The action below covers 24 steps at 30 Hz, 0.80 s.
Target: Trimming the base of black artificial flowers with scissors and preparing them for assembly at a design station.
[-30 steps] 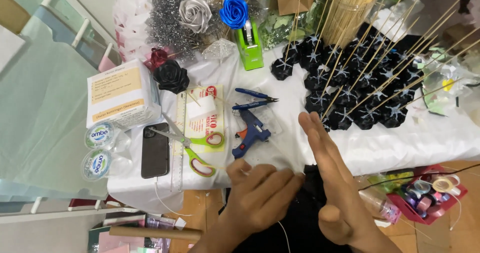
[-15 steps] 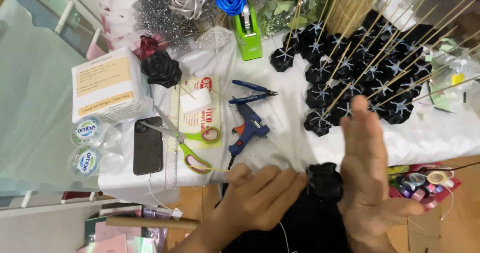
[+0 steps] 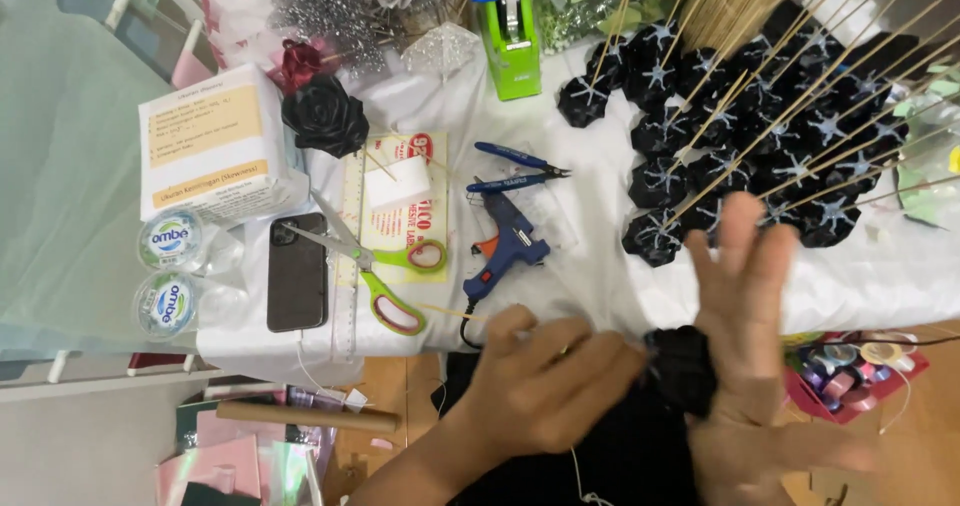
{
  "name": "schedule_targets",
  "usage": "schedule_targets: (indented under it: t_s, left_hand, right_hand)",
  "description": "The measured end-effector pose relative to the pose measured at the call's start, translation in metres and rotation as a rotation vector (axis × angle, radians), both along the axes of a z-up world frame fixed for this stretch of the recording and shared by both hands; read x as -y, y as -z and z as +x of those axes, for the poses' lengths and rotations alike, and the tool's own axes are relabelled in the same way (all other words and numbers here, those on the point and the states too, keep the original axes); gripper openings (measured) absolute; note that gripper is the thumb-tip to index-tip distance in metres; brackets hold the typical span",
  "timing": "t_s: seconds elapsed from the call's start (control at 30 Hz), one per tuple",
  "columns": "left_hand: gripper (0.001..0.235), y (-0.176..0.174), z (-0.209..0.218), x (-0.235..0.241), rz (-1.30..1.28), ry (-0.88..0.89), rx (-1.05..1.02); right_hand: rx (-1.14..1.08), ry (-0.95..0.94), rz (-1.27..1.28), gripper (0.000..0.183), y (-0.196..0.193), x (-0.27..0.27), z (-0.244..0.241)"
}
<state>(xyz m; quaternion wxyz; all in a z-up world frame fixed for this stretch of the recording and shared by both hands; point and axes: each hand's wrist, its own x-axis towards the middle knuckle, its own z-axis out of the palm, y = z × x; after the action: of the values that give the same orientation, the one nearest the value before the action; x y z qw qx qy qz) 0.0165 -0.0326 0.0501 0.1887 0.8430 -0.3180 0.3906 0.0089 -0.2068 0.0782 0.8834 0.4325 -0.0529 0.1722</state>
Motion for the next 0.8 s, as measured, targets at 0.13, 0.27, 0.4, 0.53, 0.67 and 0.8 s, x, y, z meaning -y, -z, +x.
schedule_targets:
  t_s: [0.13,0.27,0.4,0.53,0.67,0.8]
  left_hand:
    - [0.010,0.016,0.002,-0.006,-0.112,0.067,-0.060]
    - [0.010,0.018,-0.006,-0.027,-0.793,0.225,-0.568]
    - [0.011,0.011,-0.010,-0.028,-0.897,0.249,-0.673]
    - [0.016,0.024,-0.006,-0.024,-0.859,0.278,-0.661]
    - [0.024,0.033,-0.003,-0.023,-0.774,0.300,-0.552]
    - [0.021,0.038,-0.004,-0.027,-0.718,0.263,-0.512]
  right_hand:
    - [0.374,0.740,-1.458,0.075,0.047,0.005,0.018]
    - [0.558,1.070,-2.162,0.059,0.076,0.015,0.032]
    - [0.821,1.136,-2.312,0.049,0.057,0.001,0.027]
    - [1.215,1.063,-2.371,0.088,0.046,-0.010,0.030]
    - [1.293,1.017,-2.321,0.062,0.045,-0.018,0.038]
    - [1.367,0.992,-2.259,0.048,0.030,-0.024,0.041]
